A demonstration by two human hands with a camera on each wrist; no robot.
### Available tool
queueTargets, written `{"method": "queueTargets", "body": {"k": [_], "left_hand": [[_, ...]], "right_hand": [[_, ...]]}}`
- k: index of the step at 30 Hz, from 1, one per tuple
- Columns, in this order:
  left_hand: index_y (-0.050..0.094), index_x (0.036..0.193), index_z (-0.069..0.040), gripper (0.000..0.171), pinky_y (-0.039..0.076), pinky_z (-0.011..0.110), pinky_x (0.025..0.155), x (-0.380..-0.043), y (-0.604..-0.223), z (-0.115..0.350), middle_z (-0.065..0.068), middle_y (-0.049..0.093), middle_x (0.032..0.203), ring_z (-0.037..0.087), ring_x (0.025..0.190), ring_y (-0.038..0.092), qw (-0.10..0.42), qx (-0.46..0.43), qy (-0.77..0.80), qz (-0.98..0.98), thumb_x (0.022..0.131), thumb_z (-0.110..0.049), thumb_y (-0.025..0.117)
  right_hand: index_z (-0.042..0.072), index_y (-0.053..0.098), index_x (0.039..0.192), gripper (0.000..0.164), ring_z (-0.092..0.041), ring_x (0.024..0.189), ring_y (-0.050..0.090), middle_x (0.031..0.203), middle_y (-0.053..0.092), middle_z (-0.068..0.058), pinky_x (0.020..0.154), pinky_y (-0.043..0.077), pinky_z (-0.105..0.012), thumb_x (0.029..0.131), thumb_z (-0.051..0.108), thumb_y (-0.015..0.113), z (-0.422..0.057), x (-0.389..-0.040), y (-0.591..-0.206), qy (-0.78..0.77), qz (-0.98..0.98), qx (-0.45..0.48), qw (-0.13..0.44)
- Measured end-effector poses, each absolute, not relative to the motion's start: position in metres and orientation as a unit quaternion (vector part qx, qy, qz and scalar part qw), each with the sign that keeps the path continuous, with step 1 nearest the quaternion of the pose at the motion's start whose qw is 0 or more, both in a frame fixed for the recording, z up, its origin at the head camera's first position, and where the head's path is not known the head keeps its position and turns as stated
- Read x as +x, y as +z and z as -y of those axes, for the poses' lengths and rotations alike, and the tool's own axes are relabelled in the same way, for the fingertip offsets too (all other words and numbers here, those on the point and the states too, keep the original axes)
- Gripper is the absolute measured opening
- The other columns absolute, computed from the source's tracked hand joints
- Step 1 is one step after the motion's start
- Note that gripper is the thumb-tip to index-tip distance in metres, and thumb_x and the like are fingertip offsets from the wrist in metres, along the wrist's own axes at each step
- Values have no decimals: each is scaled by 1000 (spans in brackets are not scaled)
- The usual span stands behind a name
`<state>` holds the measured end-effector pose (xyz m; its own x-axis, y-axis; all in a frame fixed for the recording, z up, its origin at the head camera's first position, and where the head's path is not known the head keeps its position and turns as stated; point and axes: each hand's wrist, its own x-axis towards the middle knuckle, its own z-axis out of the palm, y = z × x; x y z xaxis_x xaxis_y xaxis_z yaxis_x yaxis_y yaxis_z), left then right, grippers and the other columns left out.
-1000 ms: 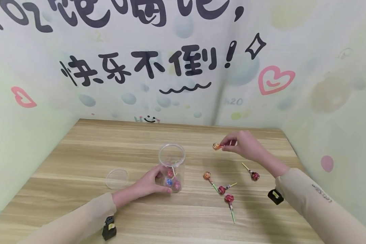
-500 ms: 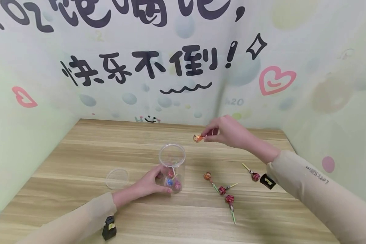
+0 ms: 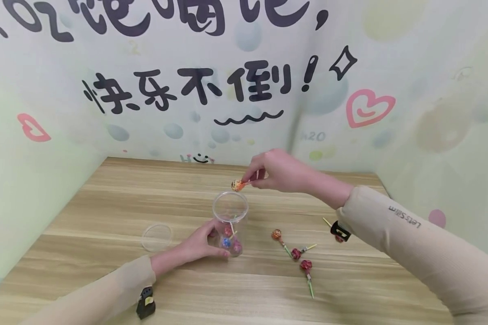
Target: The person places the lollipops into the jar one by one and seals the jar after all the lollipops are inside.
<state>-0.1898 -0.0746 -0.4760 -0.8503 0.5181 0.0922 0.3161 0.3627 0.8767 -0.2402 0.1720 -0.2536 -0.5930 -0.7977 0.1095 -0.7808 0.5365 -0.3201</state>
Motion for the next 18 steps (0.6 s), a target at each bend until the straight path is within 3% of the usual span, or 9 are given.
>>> {"method": "queueTargets", "body": {"k": [18], "left_hand": [[55, 125, -15, 64, 44, 32, 98, -188, -472, 74, 4, 62, 117, 15, 110, 54, 110, 253, 507, -817, 72, -25, 89]], "right_hand": [[13, 77, 101, 16, -4, 81, 64, 96, 75, 3, 74, 56, -25, 88, 6, 71, -150, -234, -261, -181, -844, -500, 73]]}}
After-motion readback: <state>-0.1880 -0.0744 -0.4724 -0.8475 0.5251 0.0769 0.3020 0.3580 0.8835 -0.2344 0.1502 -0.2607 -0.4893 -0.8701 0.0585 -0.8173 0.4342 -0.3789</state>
